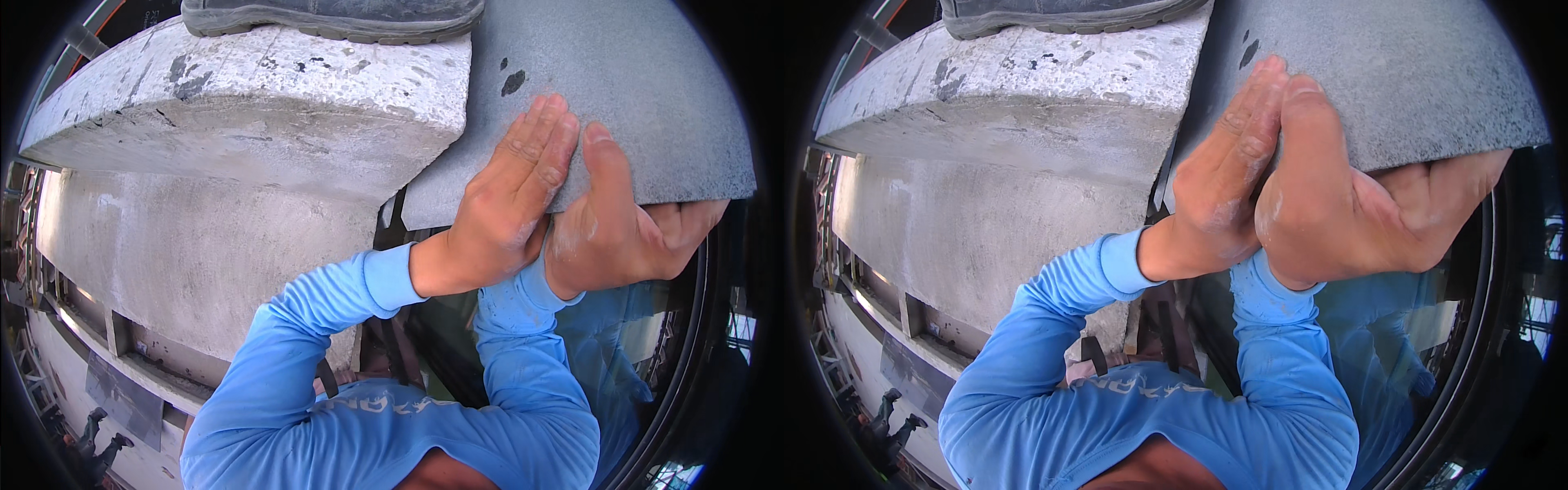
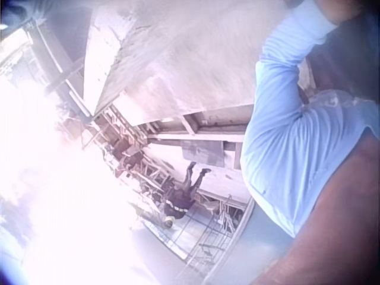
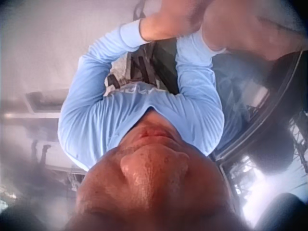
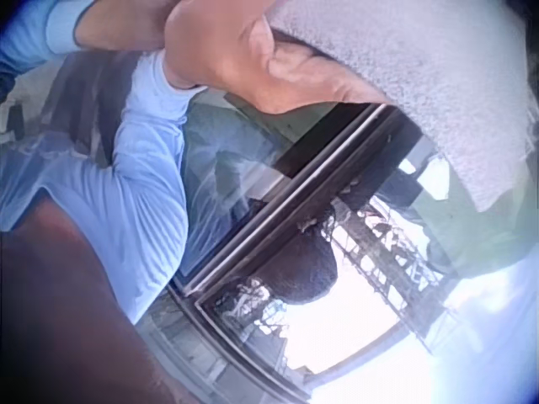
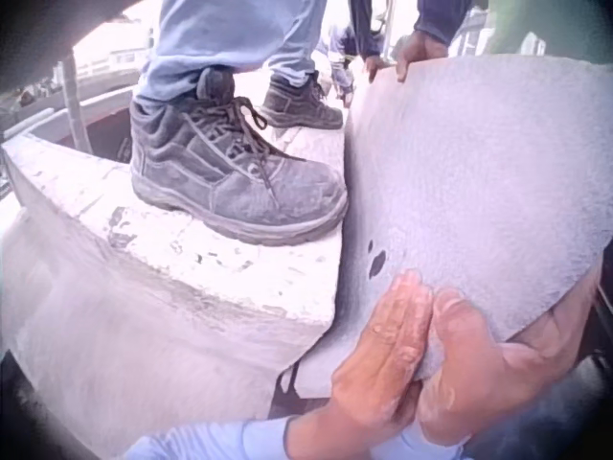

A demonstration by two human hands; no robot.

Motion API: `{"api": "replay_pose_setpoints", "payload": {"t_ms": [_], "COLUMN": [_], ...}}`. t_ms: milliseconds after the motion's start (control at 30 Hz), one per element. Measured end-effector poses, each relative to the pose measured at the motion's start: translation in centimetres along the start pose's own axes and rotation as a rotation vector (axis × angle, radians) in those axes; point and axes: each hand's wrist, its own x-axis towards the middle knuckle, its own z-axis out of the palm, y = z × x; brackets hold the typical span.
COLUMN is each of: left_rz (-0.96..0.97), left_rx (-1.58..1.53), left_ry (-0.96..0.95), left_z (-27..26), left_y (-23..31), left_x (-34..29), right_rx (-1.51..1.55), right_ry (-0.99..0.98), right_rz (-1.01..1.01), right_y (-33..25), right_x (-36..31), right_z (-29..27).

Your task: The person repeatedly picks up rectangular stone tiles and fits them into a curved metal frame on a concrete structure. They adjust the tiles by hand, checking alignment and fit, and occasionally move to different sections of the frame. The task involves handling stone tiles and a small wooden block used for positioning.

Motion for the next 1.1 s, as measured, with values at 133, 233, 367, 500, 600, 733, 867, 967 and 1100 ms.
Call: {"api": "replay_pose_setpoints", "payload": {"t_ms": [133, 233, 367, 500, 600, 733, 867, 967, 1100], "left_rz": [-0.021, -0.021, -0.038, -0.077, -0.109, -0.129, -0.126, -0.121, -0.126], "left_rx": [-0.016, -0.010, 0.016, 0.011, 0.000, 0.017, 0.030, 0.042, 0.048], "left_ry": [0.014, -0.002, 0.011, 0.053, 0.072, 0.115, 0.095, 0.115, 0.131], "left_z": [-0.2, -0.8, -2.0, -2.4, -2.3, -2.4, -2.7, -2.6, -3.0], "left_y": [-0.3, -1.1, -2.6, -3.3, -3.9, -4.3, -4.4, -4.4, -4.8], "left_x": [-2.5, -4.2, -6.1, -7.6, -8.6, -9.4, -9.6, -10.0, -10.6], "right_rx": [-0.005, 0.052, 0.119, 0.108, 0.040, -0.053, -0.128, -0.153, -0.174], "right_ry": [0.041, 0.014, -0.050, -0.094, -0.112, -0.122, -0.126, -0.130, -0.136], "right_rz": [0.191, 0.213, 0.178, 0.093, 0.013, -0.101, -0.177, -0.219, -0.256], "right_y": [-2.9, -2.6, -1.5, -0.2, -0.2, -0.7, -0.9, -1.1, -1.7], "right_x": [-2.4, -4.3, -6.9, -9.0, -10.1, -10.7, -11.2, -11.4, -11.9], "right_z": [0.6, 0.5, 1.1, 1.5, 2.0, 2.7, 3.0, 2.9, 3.4]}}
